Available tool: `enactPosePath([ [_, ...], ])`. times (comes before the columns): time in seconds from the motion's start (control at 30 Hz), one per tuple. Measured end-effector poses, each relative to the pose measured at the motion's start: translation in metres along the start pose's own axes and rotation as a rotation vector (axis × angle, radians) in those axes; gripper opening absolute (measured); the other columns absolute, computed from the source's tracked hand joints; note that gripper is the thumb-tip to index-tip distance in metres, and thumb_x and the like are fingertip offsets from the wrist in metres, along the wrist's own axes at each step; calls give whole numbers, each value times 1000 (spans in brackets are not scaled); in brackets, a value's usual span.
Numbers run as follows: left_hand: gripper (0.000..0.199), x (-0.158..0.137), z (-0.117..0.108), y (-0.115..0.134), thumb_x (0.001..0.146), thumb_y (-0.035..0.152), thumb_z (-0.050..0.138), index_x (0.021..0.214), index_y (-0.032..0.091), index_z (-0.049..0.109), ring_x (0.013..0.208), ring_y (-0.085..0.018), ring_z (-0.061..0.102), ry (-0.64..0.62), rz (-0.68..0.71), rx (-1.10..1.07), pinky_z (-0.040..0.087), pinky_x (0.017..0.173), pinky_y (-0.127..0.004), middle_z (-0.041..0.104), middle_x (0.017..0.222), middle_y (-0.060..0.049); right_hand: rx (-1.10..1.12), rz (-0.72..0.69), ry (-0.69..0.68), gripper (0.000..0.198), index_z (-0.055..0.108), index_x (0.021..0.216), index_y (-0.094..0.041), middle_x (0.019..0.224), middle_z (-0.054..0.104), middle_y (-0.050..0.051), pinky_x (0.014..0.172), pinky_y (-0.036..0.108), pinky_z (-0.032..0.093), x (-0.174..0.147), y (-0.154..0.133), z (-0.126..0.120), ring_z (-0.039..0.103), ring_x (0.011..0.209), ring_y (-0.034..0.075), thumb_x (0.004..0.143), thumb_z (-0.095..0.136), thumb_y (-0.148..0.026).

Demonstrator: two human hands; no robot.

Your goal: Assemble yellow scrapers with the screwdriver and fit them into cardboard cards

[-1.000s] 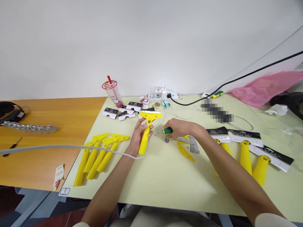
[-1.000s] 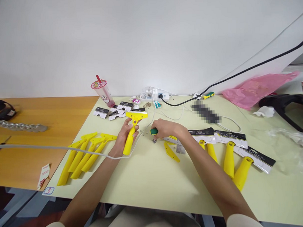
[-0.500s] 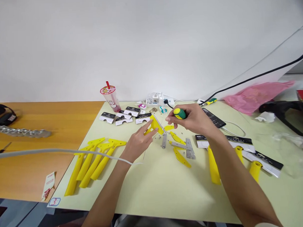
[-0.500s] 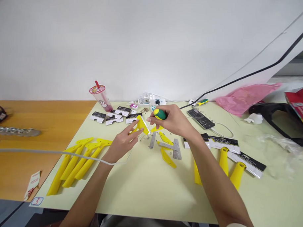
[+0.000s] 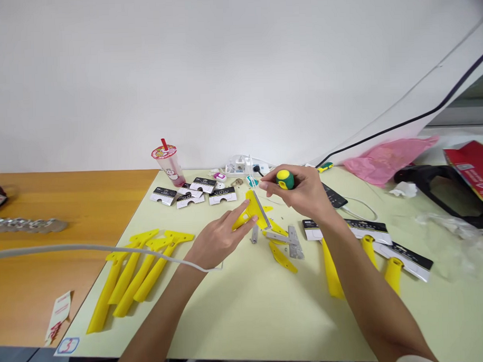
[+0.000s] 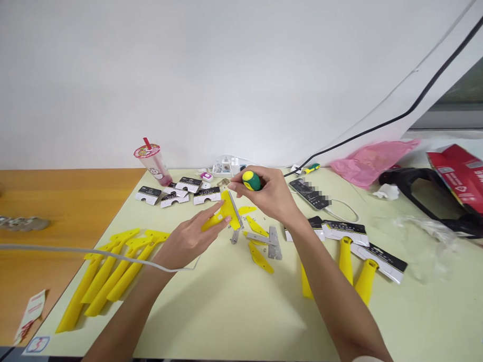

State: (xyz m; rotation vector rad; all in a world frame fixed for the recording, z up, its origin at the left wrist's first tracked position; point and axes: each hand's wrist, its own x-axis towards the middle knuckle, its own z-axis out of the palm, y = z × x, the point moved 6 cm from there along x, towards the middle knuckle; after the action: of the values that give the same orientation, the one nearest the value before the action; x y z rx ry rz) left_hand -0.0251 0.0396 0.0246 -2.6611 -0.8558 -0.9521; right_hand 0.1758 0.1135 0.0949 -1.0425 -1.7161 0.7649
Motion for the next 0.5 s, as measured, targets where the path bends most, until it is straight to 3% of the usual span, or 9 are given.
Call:
enactPosePath([
  [0.1,44,15,-12,6,105,6,55,145,22,65,130,-31,75,9,52,24,69,93,-42,58,164,-24,-16,-70,45,32,82,92,-24,85,80,4,69,36,57,-2,-9,-11,72,76,22,89,87,-55],
  [0.23,43,33,-21,9,104,4,57,143,19,65,125,-33,77,-24,121,122,69,83,-39,49,170,-27,-98,-137,-7,16,82,97,-24,99,83,4,84,37,57,-4,-19,-18,75,91,23,97,81,-41],
  [0.37,46,46,-26,9,104,1,53,143,21,64,135,-35,72,-33,138,154,69,86,-40,43,174,-25,-154,-111,-47,14,83,100,-24,100,84,3,82,36,55,-4,-17,-24,75,90,23,97,80,-37],
  [0.5,44,60,-31,13,103,1,55,142,19,63,133,-36,73,-12,178,156,69,85,-42,42,175,-26,-176,-169,-26,17,82,100,-25,102,82,5,86,37,55,-2,-16,-31,74,93,23,99,79,-42],
])
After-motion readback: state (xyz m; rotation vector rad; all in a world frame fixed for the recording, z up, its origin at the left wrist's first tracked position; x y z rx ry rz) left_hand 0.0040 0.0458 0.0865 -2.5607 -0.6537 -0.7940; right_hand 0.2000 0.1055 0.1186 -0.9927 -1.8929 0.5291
